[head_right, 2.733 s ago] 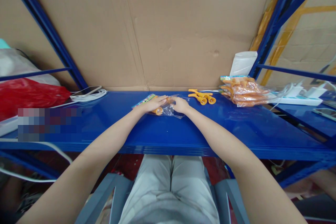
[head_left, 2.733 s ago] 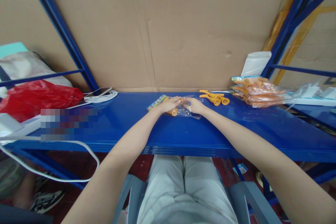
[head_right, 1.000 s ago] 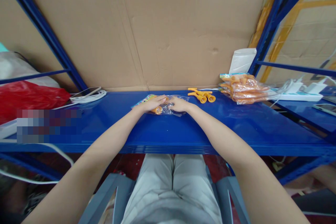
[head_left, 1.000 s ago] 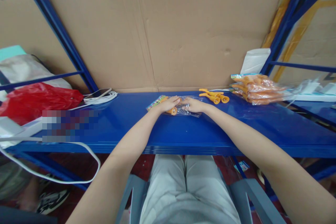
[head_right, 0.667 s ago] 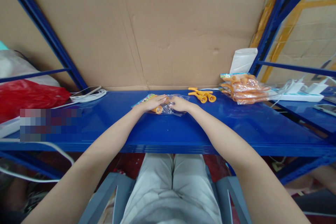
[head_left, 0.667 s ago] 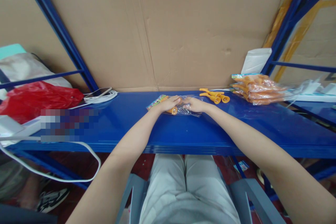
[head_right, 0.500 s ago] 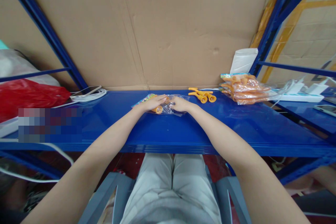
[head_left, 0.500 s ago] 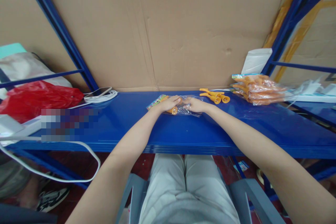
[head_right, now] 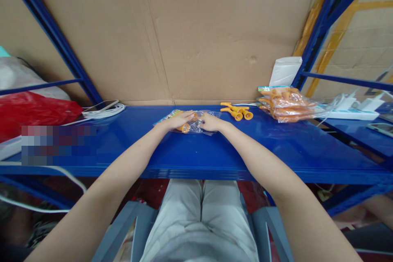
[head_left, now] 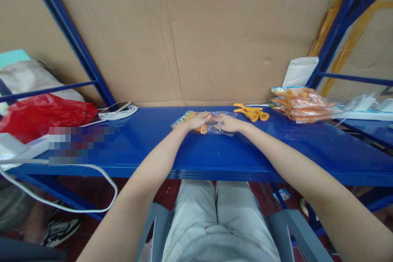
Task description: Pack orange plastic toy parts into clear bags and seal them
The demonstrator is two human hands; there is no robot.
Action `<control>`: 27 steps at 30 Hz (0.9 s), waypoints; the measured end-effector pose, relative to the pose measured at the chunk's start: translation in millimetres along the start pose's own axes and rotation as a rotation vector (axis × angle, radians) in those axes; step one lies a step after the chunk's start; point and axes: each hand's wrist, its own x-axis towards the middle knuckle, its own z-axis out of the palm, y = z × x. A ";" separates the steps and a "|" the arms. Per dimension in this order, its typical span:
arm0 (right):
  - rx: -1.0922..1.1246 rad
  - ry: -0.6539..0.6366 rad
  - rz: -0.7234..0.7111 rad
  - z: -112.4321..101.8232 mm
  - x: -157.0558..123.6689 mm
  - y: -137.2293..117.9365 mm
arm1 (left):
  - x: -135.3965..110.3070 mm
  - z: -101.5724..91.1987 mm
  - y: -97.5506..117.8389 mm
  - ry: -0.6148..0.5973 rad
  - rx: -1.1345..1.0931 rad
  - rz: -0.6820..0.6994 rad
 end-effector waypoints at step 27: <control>-0.450 0.018 0.916 -62.5 -40.2 52.0 | -9.9 -12.3 -11.6 0.020 0.003 -0.110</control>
